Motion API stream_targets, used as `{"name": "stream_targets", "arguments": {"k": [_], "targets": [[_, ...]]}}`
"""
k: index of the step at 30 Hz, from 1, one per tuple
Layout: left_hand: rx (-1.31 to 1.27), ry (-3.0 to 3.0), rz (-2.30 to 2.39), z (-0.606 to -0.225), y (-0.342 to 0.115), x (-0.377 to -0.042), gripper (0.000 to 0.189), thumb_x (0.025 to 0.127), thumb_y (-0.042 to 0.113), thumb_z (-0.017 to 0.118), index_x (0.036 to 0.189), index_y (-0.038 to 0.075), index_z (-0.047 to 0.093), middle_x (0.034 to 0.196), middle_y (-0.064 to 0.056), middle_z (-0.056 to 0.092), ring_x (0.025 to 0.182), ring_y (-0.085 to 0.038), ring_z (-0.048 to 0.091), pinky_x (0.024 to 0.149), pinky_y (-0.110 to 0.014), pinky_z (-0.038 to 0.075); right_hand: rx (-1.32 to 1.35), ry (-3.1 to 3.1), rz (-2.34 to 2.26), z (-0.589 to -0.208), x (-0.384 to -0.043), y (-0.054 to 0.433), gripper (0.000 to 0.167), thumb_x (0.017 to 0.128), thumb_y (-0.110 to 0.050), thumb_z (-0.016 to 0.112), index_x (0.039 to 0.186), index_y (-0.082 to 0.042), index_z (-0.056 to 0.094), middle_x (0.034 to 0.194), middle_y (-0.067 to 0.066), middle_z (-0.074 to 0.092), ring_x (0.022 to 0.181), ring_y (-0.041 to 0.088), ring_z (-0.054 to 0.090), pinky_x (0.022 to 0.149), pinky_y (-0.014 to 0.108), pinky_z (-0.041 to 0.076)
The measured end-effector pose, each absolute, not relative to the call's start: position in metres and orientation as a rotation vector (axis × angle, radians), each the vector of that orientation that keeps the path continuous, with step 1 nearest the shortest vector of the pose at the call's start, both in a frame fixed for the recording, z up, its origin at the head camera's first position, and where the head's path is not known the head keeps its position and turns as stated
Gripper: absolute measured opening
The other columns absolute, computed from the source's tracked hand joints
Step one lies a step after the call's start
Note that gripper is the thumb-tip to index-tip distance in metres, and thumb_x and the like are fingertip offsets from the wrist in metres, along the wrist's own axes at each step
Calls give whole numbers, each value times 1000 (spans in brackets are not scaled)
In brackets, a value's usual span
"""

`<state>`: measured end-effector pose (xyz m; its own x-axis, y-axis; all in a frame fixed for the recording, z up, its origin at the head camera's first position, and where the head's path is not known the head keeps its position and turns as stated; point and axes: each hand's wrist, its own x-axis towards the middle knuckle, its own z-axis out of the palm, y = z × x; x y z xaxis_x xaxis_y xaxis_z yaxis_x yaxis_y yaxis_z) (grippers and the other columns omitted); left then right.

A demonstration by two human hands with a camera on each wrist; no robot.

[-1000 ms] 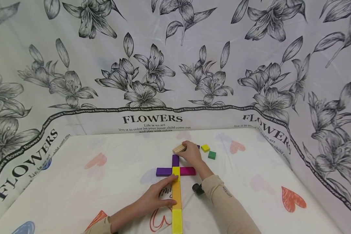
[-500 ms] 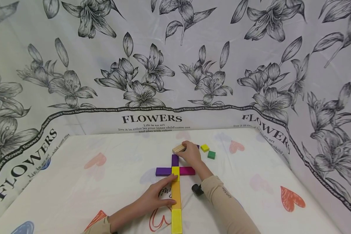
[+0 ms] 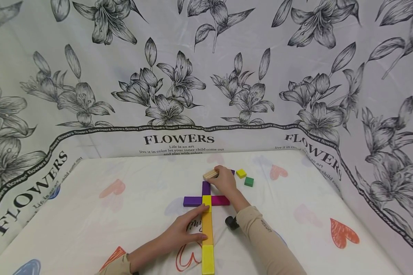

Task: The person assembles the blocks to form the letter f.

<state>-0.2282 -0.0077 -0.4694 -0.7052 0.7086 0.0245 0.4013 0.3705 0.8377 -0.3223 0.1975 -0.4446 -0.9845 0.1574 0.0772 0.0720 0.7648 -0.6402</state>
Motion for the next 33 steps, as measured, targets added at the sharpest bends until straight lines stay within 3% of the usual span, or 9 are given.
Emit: {"name": "stream_targets", "arguments": {"k": [17, 33], "targets": [[1029, 2307, 1258, -470, -10, -227, 77, 84, 36, 75, 150, 22, 37, 158, 0, 36, 148, -24, 30, 120, -47, 30, -135, -2819, 1092, -443, -319, 200, 56, 85, -25, 76, 132, 0, 57, 132, 17, 62, 120, 31, 59, 107, 45, 49], [1021, 2322, 1246, -470, -9, -228, 78, 84, 39, 75, 150, 23, 37, 158, -1, 36, 148, -25, 31, 120, -47, 31, -15, -2696, 1310, -441, -318, 228, 47, 89, -17, 71, 133, -3, 57, 135, 17, 60, 126, 35, 57, 105, 46, 50]]}}
